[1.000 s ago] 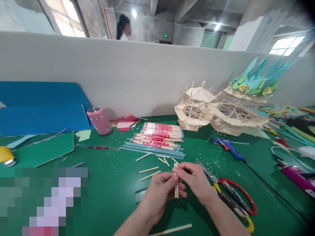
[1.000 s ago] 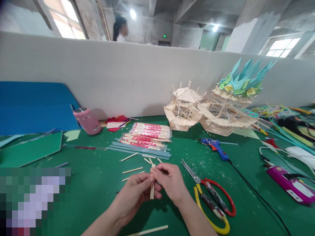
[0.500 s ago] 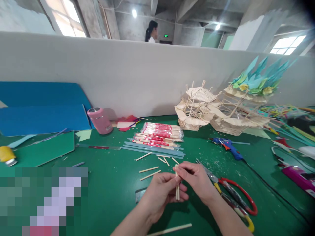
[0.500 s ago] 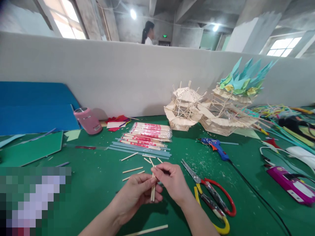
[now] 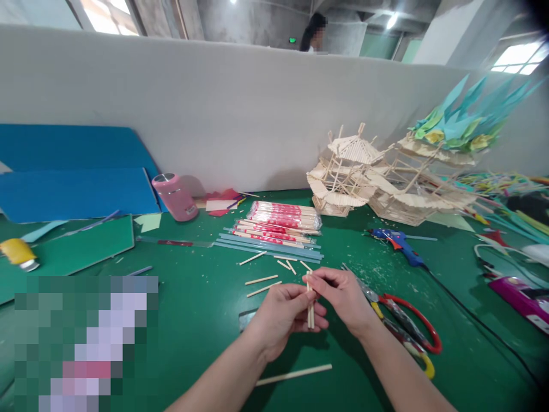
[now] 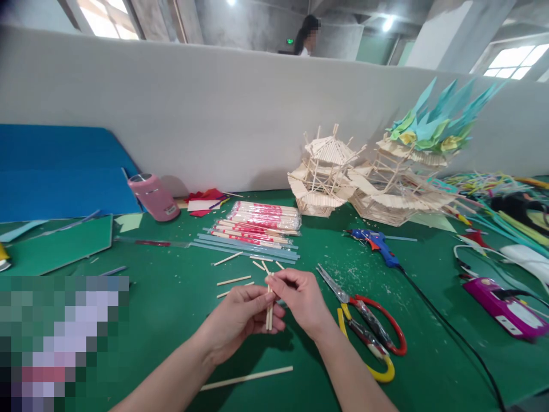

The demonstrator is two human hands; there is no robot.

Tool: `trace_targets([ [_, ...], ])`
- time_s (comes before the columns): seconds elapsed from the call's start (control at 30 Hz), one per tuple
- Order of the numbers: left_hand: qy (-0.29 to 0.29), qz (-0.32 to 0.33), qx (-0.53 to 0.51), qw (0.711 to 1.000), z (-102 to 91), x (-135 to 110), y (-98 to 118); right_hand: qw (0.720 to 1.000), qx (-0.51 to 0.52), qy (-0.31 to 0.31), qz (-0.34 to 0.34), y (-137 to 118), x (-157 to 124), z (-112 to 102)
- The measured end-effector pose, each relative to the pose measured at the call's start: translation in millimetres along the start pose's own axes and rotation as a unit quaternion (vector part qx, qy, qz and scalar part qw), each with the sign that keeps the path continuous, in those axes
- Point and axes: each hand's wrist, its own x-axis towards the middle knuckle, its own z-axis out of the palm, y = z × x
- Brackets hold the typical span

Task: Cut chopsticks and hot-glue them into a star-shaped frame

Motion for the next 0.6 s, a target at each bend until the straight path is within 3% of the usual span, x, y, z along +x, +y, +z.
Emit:
trace_targets([
  [0.33, -0.012, 0.017, -0.018, 1.0, -1.8, -0.6, -4.3, 1.0, 0.026, -0.013, -0.007, -0.6, -2.0, 2.7],
  [0.6, 0.006, 0.053, 0.032, 0.998, -0.2, -0.3, -3.9, 1.0, 0.029, 0.003, -0.003, -4.5, -3.7, 2.0],
])
